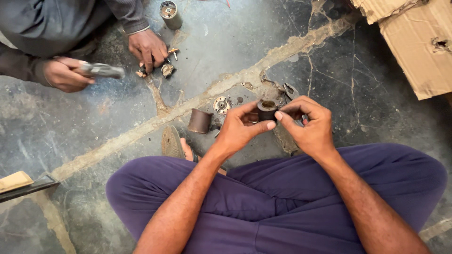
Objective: The person sits on the floor and uses pliers to strip insulation from wires and manipulate small components of an electric motor. Another person nearby uses a hammer on similar parts. The camera wearer handles wire, a motor housing, and a rotor while assembling or repairing the device.
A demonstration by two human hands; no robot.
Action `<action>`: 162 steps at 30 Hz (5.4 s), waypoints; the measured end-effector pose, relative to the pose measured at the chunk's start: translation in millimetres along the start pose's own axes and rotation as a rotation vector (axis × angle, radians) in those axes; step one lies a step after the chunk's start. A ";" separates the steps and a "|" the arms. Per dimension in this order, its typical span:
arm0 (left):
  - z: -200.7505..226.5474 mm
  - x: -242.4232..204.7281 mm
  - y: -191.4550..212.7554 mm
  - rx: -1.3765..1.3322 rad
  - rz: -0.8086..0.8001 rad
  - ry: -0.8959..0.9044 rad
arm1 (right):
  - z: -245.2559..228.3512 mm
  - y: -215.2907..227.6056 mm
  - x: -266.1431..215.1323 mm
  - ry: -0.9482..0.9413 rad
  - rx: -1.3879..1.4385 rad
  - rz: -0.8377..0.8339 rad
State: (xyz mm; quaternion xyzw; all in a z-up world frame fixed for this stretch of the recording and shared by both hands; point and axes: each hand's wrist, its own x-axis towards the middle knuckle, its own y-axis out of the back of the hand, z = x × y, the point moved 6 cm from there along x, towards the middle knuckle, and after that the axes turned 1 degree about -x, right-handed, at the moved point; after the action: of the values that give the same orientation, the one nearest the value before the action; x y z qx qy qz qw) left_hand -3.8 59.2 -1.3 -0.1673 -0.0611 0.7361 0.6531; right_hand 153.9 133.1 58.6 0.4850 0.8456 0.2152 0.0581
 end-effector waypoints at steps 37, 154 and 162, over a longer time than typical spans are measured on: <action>80.1 -31.2 -19.6 1.100 0.314 -0.621 | -22.6 -2.4 6.4 0.175 -0.109 -0.021; 27.1 -44.2 -17.6 -1.130 -0.344 0.063 | 105.2 27.6 1.4 -0.523 -0.929 -0.372; 26.8 -42.1 -14.7 -1.078 -0.275 0.060 | 112.3 27.2 -0.1 -0.539 -0.963 -0.356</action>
State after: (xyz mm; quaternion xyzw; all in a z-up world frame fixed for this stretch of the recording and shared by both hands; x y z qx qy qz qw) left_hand 5.1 23.4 35.3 -0.4890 -0.4315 0.5036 0.5666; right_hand 210.1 179.4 -31.1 0.2917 0.6765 0.4314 0.5208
